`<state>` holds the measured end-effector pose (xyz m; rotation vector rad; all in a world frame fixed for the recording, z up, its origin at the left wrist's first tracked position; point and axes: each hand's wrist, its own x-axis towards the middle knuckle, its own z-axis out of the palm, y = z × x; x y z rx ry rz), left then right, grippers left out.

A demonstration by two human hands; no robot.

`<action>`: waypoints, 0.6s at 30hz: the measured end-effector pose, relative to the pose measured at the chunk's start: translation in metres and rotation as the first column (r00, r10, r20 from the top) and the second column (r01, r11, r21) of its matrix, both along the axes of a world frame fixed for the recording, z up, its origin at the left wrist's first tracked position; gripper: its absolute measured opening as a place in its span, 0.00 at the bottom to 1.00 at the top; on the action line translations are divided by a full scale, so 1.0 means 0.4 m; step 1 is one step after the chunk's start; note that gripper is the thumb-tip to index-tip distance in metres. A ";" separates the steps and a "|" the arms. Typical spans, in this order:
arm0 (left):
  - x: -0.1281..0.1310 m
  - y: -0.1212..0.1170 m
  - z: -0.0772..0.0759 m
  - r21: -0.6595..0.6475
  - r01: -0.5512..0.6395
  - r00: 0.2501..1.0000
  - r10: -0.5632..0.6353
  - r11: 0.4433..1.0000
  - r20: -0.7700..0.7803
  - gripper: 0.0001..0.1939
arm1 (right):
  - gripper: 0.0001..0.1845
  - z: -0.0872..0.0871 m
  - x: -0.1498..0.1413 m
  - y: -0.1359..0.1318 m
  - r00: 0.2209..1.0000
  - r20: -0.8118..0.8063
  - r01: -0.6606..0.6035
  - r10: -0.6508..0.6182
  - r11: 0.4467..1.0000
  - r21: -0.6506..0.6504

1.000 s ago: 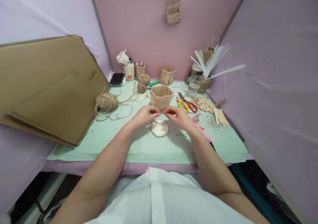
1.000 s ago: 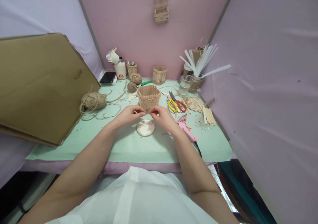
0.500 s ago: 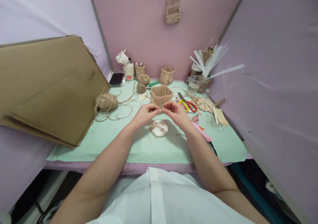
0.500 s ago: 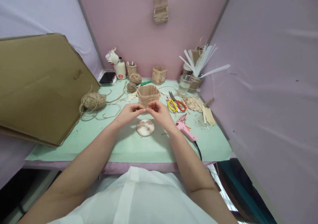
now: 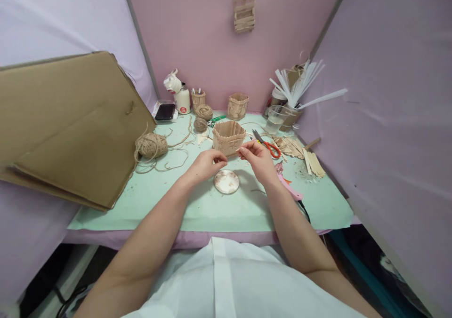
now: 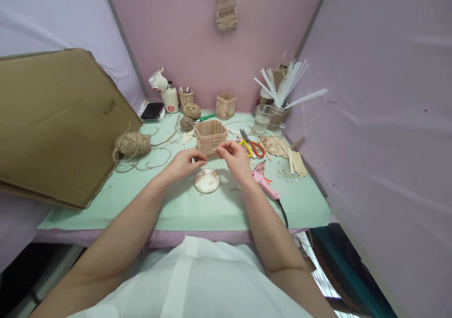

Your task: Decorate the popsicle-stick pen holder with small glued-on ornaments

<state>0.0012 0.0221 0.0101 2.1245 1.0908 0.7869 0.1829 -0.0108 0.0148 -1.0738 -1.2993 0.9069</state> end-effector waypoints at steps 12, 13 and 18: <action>0.026 -0.026 -0.015 0.202 0.228 0.931 -0.152 0.952 -0.332 0.09 | 0.09 -0.021 0.015 0.005 1.000 0.004 -0.001 0.001 1.000 -0.014; 0.031 -0.026 -0.019 0.227 0.220 0.926 -0.131 0.949 -0.353 0.10 | 0.09 -0.021 0.016 0.005 1.000 0.009 -0.002 0.002 1.000 -0.012; 0.042 -0.027 -0.029 0.275 0.230 0.896 -0.093 0.933 -0.434 0.13 | 0.07 -0.026 0.018 0.008 1.000 0.017 -0.004 0.004 1.000 0.001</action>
